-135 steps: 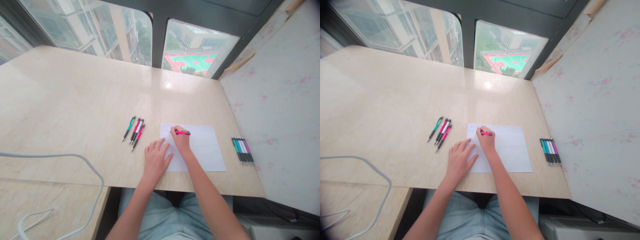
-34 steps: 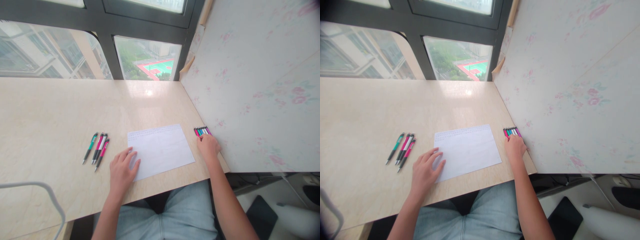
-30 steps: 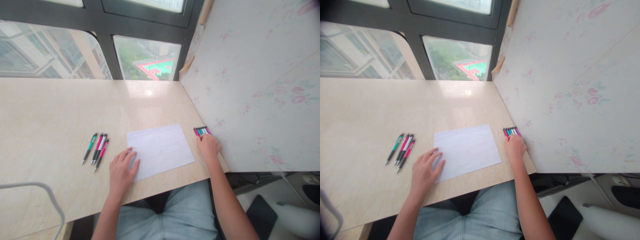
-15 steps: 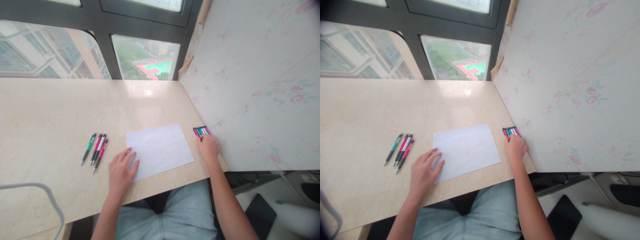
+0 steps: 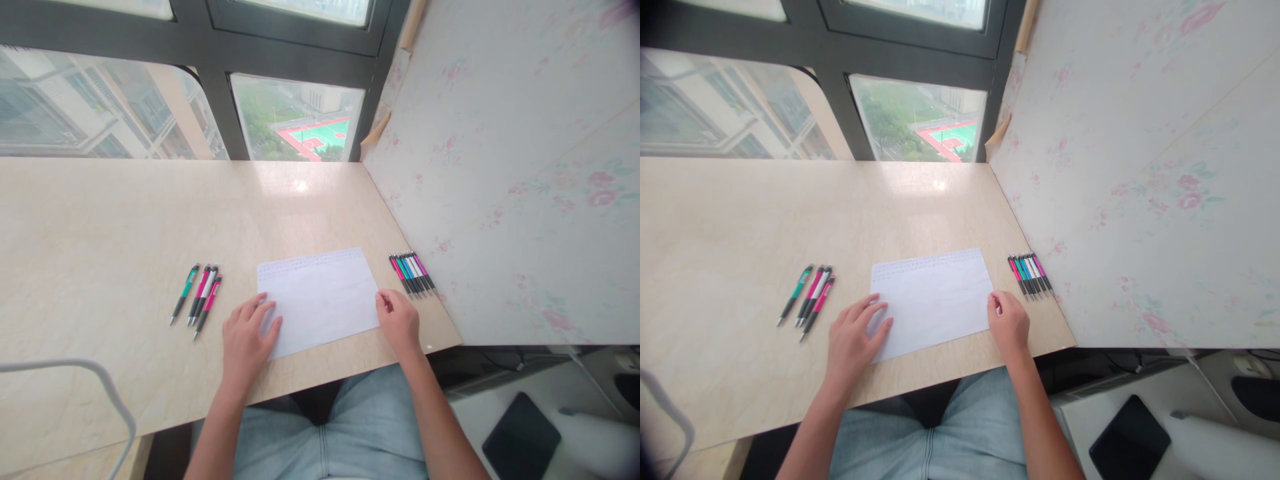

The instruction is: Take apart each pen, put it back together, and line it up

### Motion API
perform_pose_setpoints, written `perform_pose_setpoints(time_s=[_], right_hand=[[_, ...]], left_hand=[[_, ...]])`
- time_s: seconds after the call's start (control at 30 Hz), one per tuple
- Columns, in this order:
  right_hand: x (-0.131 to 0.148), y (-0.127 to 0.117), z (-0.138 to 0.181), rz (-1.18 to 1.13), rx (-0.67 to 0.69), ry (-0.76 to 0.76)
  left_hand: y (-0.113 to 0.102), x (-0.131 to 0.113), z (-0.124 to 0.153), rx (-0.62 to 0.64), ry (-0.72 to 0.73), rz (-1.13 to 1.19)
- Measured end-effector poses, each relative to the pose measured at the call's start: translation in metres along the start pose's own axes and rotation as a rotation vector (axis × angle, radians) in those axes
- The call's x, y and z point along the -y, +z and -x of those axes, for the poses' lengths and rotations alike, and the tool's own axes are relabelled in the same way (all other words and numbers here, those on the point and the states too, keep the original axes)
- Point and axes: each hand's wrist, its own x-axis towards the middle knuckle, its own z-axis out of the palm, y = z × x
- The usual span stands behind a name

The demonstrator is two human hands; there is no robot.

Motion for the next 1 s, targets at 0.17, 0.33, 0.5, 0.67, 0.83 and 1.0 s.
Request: perform_pose_setpoints(time_s=[0.17, 0.33, 0.5, 0.67, 0.83, 1.0], right_hand=[[0.023, 0.022, 0.022, -0.071, 0.007, -0.044], [0.022, 0.026, 0.026, -0.112, -0.014, -0.035], [0.020, 0.024, 0.025, -0.141, -0.014, -0.061], [0.016, 0.026, 0.025, -0.195, -0.051, -0.039], [0.015, 0.026, 0.025, -0.232, -0.038, -0.017], [0.016, 0.024, 0.024, -0.263, -0.025, -0.003]], left_hand=[[-0.002, -0.002, 0.006, -0.051, -0.032, 0.131], [-0.018, 0.010, 0.007, -0.179, -0.157, 0.096], [-0.043, 0.035, -0.002, -0.179, -0.210, -0.270], [-0.051, 0.041, -0.009, -0.041, -0.275, -0.396], [-0.050, 0.040, -0.013, -0.009, -0.251, -0.384], [-0.050, 0.041, -0.022, 0.078, -0.195, -0.329]])
